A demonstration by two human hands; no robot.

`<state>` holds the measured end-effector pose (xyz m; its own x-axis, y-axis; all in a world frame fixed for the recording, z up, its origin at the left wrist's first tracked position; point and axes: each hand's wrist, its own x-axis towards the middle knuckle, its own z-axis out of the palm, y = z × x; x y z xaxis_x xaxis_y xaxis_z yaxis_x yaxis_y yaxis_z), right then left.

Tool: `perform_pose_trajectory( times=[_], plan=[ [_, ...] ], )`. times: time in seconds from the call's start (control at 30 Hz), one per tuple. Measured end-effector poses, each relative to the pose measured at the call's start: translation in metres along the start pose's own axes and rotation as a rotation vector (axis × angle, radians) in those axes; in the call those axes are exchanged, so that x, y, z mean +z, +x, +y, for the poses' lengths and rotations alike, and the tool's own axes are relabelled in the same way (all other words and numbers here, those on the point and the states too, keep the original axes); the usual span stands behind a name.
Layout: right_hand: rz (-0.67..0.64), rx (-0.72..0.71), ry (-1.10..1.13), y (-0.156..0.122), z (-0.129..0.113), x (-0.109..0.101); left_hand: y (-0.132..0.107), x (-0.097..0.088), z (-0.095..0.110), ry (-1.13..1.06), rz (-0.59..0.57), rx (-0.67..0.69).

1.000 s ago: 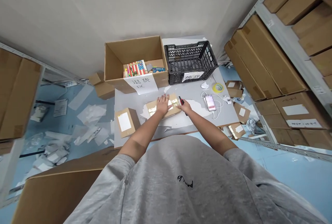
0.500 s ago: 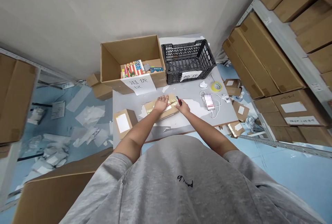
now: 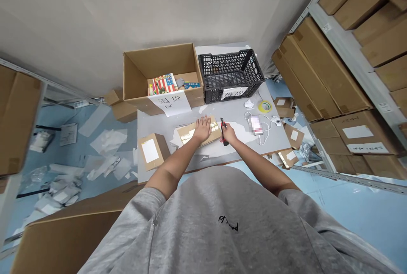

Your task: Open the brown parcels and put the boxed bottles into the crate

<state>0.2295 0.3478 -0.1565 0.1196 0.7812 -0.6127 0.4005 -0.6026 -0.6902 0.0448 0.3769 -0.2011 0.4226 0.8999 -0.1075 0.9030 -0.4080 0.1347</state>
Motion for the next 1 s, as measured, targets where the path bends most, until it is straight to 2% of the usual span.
perform_pose_trajectory(
  times=[0.1,0.3,0.67,0.9,1.0],
  plan=[
    [-0.059,0.046,0.009,-0.005,-0.002,0.010,0.002,-0.006,-0.002,-0.009,-0.029,0.023],
    [-0.039,0.092,-0.039,-0.011,0.000,0.025,0.013,-0.012,-0.003,-0.002,-0.095,-0.004],
    [0.026,0.020,-0.233,-0.001,-0.012,0.027,0.023,-0.021,-0.010,0.050,-0.196,0.063],
    [0.033,0.022,-0.342,-0.006,-0.001,0.027,0.024,-0.022,-0.009,0.044,-0.219,0.057],
    [0.043,0.022,-0.364,-0.005,-0.007,0.028,0.026,-0.020,-0.008,0.022,-0.214,0.040]
  ],
)
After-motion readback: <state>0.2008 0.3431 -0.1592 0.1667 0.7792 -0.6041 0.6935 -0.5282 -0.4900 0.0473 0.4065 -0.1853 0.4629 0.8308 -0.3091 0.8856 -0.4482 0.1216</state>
